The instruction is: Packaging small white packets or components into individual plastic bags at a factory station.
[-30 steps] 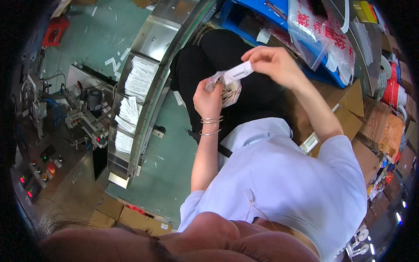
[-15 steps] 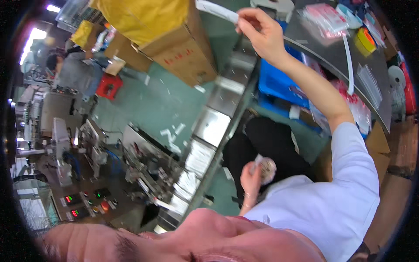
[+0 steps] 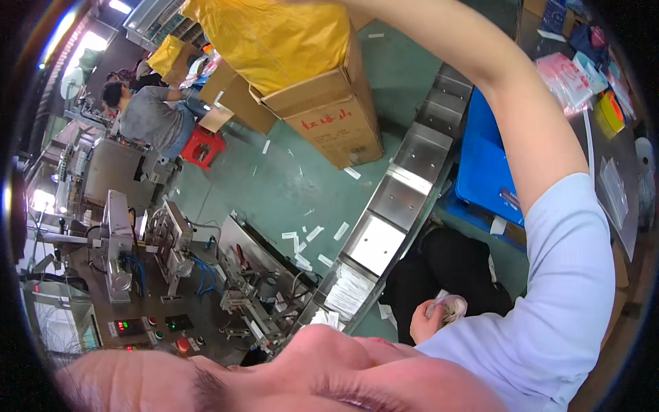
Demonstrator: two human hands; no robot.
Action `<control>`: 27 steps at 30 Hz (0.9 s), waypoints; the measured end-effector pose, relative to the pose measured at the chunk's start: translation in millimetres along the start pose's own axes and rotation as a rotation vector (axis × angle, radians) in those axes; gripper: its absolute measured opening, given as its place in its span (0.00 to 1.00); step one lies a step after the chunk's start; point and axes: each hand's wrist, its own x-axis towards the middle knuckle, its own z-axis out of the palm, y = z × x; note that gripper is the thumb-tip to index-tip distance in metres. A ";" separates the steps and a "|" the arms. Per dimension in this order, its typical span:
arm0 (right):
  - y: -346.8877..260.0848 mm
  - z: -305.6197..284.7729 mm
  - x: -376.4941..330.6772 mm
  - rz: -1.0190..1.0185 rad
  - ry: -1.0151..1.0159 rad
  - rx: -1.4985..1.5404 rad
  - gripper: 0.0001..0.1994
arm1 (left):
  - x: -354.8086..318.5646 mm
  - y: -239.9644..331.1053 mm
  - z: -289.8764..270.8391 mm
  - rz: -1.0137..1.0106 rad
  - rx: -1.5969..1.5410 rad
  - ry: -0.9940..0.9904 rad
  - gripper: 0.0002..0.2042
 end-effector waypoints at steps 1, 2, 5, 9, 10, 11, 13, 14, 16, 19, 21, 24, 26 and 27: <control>4.1 14.0 -33.7 0.127 -0.465 -0.081 0.09 | -1.4 -3.9 -2.1 -0.009 0.002 0.004 0.17; 4.4 27.9 -72.9 0.247 -0.932 -0.156 0.17 | -2.7 -7.8 -4.5 -0.018 0.003 0.011 0.17; 34.4 29.5 -172.5 0.352 -1.290 -0.140 0.22 | 4.0 -13.7 -15.1 0.011 0.016 -0.012 0.17; 41.9 51.3 -255.3 0.364 -1.002 -0.266 0.13 | 26.0 -9.6 -21.0 0.039 -0.006 0.012 0.17; 33.8 57.9 -260.3 0.318 -0.895 -0.371 0.13 | 29.3 -10.6 -24.4 0.039 -0.012 0.021 0.17; 30.4 64.5 -260.2 0.315 -0.893 -0.363 0.13 | 32.3 -11.2 -27.4 0.040 -0.017 0.027 0.17; 27.4 69.6 -258.9 0.379 -0.944 -0.364 0.12 | 36.4 -11.7 -32.2 0.048 -0.027 0.029 0.16; 25.5 69.3 -259.5 0.413 -0.971 -0.370 0.12 | 37.2 -11.8 -33.8 0.053 -0.031 0.025 0.16; 2.0 71.9 -263.0 0.381 -0.995 -0.387 0.10 | 40.3 -6.4 -30.0 0.065 -0.043 0.010 0.16; -42.3 82.8 -268.5 0.311 -0.950 -0.327 0.07 | 40.3 -0.3 -26.4 0.079 -0.052 -0.031 0.16; -70.4 87.3 -269.5 0.363 -0.927 -0.281 0.09 | 36.6 1.6 -29.9 0.079 -0.048 -0.060 0.16; -104.0 98.6 -250.2 0.449 -0.945 -0.263 0.09 | 31.0 6.6 -32.1 0.108 -0.052 -0.020 0.16; -105.7 85.8 -249.1 0.521 -0.979 -0.283 0.08 | 16.4 10.3 -30.9 0.111 -0.047 -0.048 0.15; -101.9 76.4 -246.2 0.565 -0.987 -0.287 0.08 | 7.0 11.4 -29.7 0.113 -0.045 -0.065 0.15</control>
